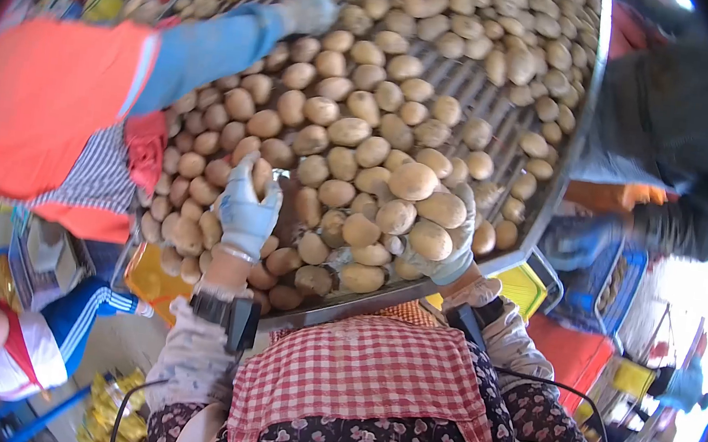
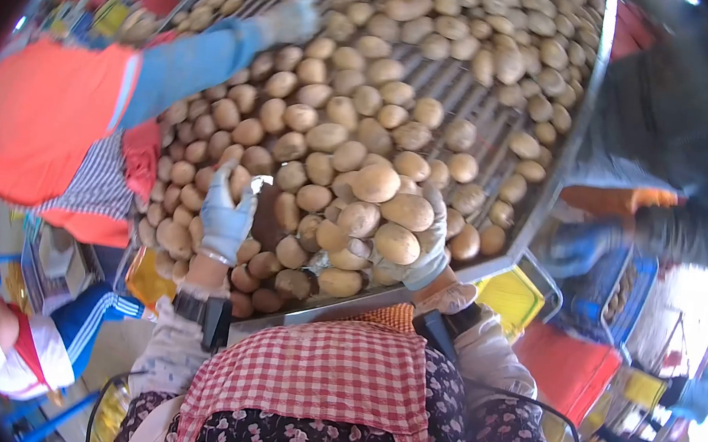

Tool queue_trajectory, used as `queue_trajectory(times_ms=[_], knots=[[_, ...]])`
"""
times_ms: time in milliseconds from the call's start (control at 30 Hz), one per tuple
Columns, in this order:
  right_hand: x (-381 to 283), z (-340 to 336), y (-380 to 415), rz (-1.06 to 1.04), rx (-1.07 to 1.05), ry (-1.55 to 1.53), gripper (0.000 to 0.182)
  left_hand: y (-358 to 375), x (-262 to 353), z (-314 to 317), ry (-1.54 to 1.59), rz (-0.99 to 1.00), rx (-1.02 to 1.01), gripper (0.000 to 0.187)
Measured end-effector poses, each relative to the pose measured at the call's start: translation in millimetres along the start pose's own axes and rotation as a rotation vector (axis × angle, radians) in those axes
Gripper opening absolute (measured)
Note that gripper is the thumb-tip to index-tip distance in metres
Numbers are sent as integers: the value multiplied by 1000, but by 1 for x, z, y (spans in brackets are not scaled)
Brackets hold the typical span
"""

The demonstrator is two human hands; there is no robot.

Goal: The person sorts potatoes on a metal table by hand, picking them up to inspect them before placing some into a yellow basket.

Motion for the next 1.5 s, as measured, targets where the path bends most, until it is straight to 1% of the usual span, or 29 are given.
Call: queue_trajectory(times_ms=[33, 67, 100, 133, 200, 267, 300, 333, 400, 433, 467, 567, 667, 800, 833, 867, 933, 1000, 1067, 1133, 1167, 1233, 1300, 1333, 1367, 1400, 1433, 1467, 1500], knots=[[-2, -10, 6, 31, -32, -68, 62, -8, 25, 4, 27, 27, -31, 52], [-7, -42, 6, 31, -7, -125, 66, -16, 64, 15, -54, 190, -144, 54], [-10, -16, 19, 63, -133, -201, 70, -16, 98, 29, -136, 363, -243, 56], [-13, 12, 33, 95, -262, -271, 74, -15, 108, 42, -106, 404, -261, 56], [-31, -2, 47, 39, -257, -333, 81, -17, 101, 79, -286, 393, -344, 53], [-53, -8, 72, -60, -128, -210, 85, -19, 95, 111, -467, 391, -421, 50], [-63, -19, 86, -115, -169, -201, 86, -21, 89, 112, -466, 375, -433, 52], [-72, -41, 100, -185, -164, -198, 86, -20, 92, 110, -465, 489, -364, 48], [-94, -63, 140, -297, -207, -219, 89, -22, 79, 113, -465, 304, -505, 45], [-101, -65, 161, -323, -114, -316, 75, -22, 75, 114, -423, 335, -468, 42], [-108, -80, 183, -374, -195, -403, 77, -23, 81, 112, -424, 303, -505, 40], [-109, -119, 225, -531, -60, -321, 81, -26, 71, 112, -450, 273, -531, 37], [-109, -140, 266, -672, -88, -434, 85, -28, 59, 117, -455, 311, -529, 39], [-124, -199, 319, -960, -40, -518, 90, -32, 38, 121, -417, 182, -572, 42], [-133, -205, 342, -1090, 67, -454, 91, -31, 41, 120, -431, 188, -573, 44], [-138, -210, 355, -1101, 19, -572, 91, -32, 42, 119, -453, 179, -572, 43], [-163, -251, 418, -1318, 177, -416, 88, -33, 39, 119, -459, 205, -546, 42], [-188, -286, 480, -1424, 284, -572, 84, -33, 33, 120, -433, 210, -549, 42], [-227, -314, 560, -1707, 430, -459, 85, -34, 34, 117, -394, 165, -511, 40], [-253, -328, 622, -1899, 624, -485, 82, -36, 23, 119, -368, 138, -527, 41], [-271, -331, 633, -1903, 620, -484, 82, -37, 15, 121, -372, 150, -540, 41], [-262, -357, 642, -1923, 874, -850, 71, -34, 27, 120, -385, 121, -581, 43], [-284, -339, 596, -1729, 740, -247, 54, -35, 33, 116, -321, 70, -584, 43], [-282, -299, 536, -1549, 495, 52, 34, -38, 33, 118, -257, 26, -587, 43], [-269, -277, 480, -1291, 739, 78, 31, -39, 41, 132, 83, -6, -619, 44], [-251, -241, 421, -1064, 694, 177, 35, -40, 51, 142, 419, -44, -637, 46], [-225, -223, 364, -902, 663, 324, 43, -16, 110, 155, 513, -73, -783, 49], [-201, -224, 305, -660, 532, 333, 52, 9, 169, 167, 600, -115, -933, 52], [-181, -185, 269, -678, 447, 389, 55, 35, 228, 177, 671, -166, -1079, 55]])
Point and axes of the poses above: each hand's wrist, its own y-axis away from the middle knuckle, its own z-axis out of the palm, x = y × z, the point moved 10 cm from there along -y, towards the middle knuckle, and after that the axes turned 1 degree about z, right-handed, at the moved point
